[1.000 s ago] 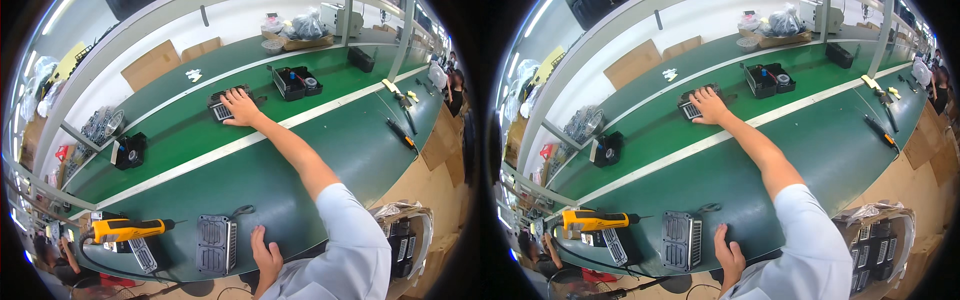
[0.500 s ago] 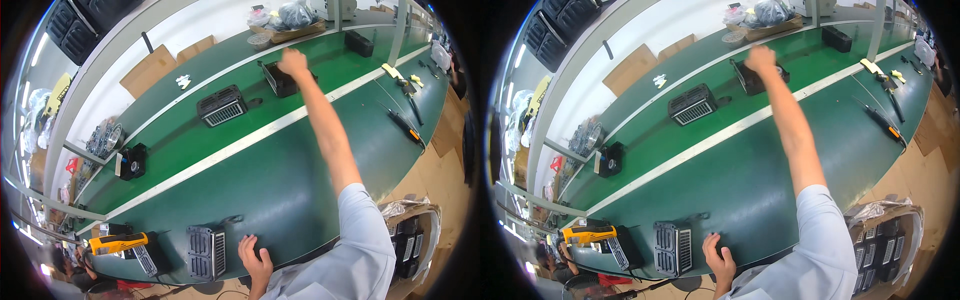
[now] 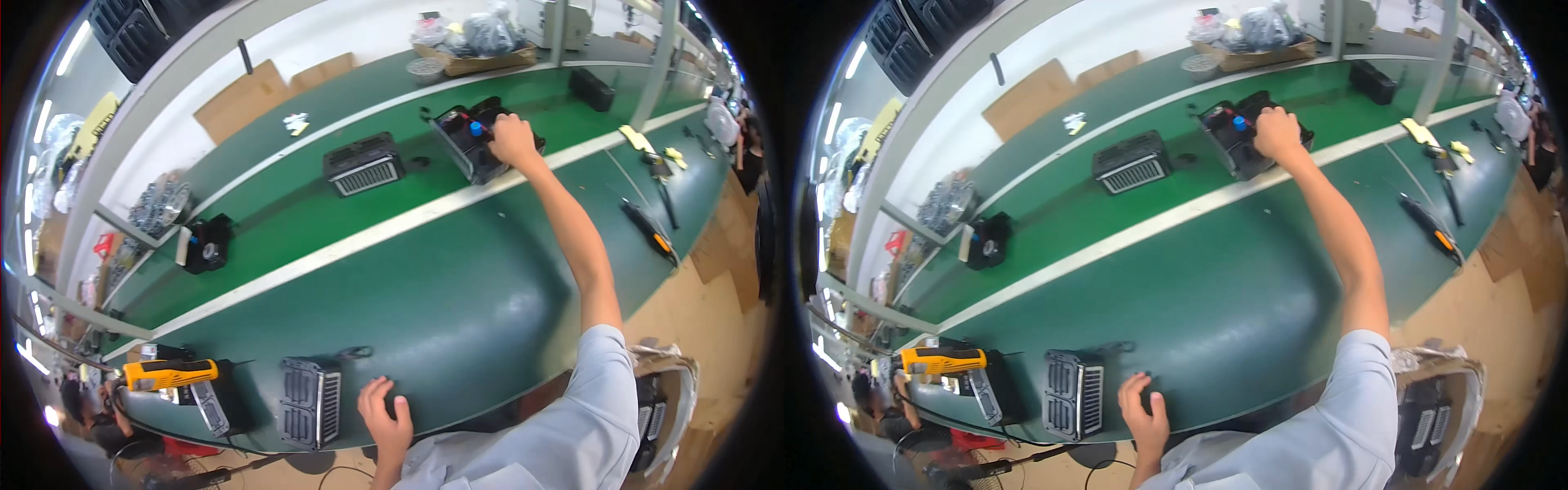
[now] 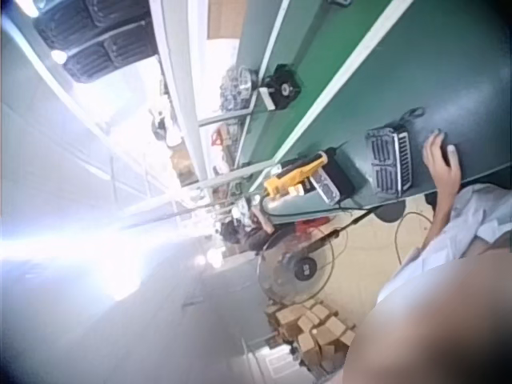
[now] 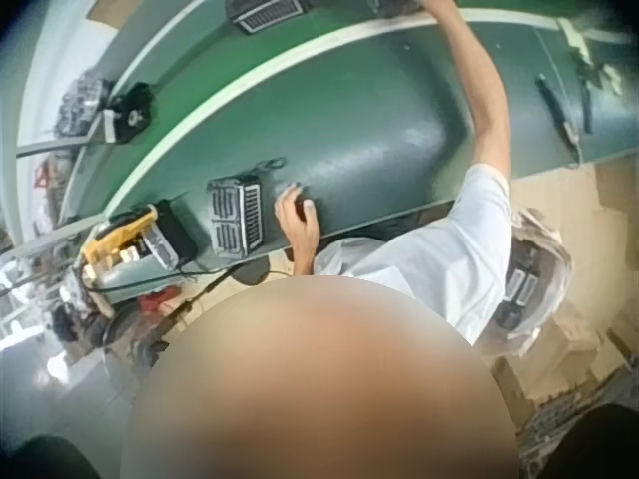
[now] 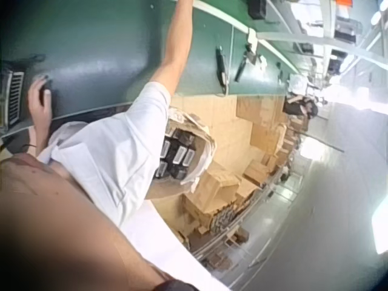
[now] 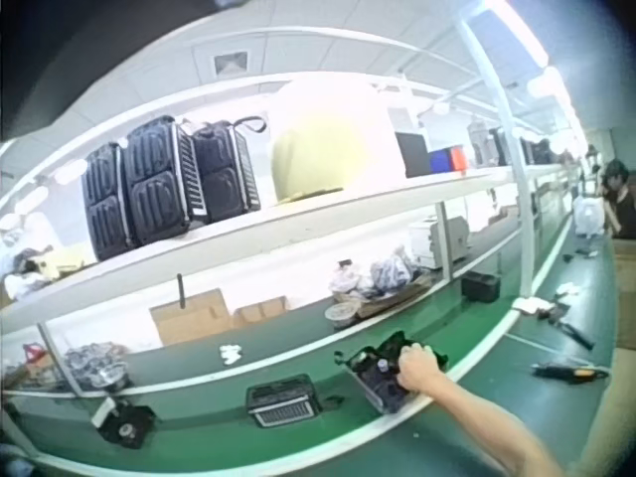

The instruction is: Assembling portable electronic speakers by connecting internal components and fitting the outer casing.

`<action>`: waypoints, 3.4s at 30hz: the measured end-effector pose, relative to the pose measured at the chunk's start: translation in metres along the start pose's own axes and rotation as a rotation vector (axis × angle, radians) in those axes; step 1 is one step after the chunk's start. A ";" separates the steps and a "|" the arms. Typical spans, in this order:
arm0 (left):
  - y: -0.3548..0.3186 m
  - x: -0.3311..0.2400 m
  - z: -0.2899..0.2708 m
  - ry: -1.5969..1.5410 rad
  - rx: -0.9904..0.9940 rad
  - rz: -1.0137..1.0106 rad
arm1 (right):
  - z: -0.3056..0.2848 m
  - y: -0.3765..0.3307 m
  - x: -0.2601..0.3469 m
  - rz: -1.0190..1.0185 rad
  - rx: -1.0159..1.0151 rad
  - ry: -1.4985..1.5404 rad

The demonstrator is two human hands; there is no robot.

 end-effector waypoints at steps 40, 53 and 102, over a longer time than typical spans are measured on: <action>0.054 0.049 -0.001 -0.954 0.369 -0.291 | -0.143 -0.383 0.217 -0.447 0.265 0.730; 0.041 0.049 0.006 -1.074 0.286 -0.355 | -0.134 -0.387 0.221 -0.420 0.221 0.720; 0.156 -0.009 0.039 0.230 0.725 0.096 | -0.146 -0.365 0.090 -0.025 -0.012 0.869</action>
Point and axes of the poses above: each hand's wrist, its own y-axis towards the middle knuckle, its own z-axis out of the palm, x = y × z, the point moved 4 cm from there along y, towards the middle knuckle, and after that the axes turned 4 degrees about z, right-handed, at the moved point
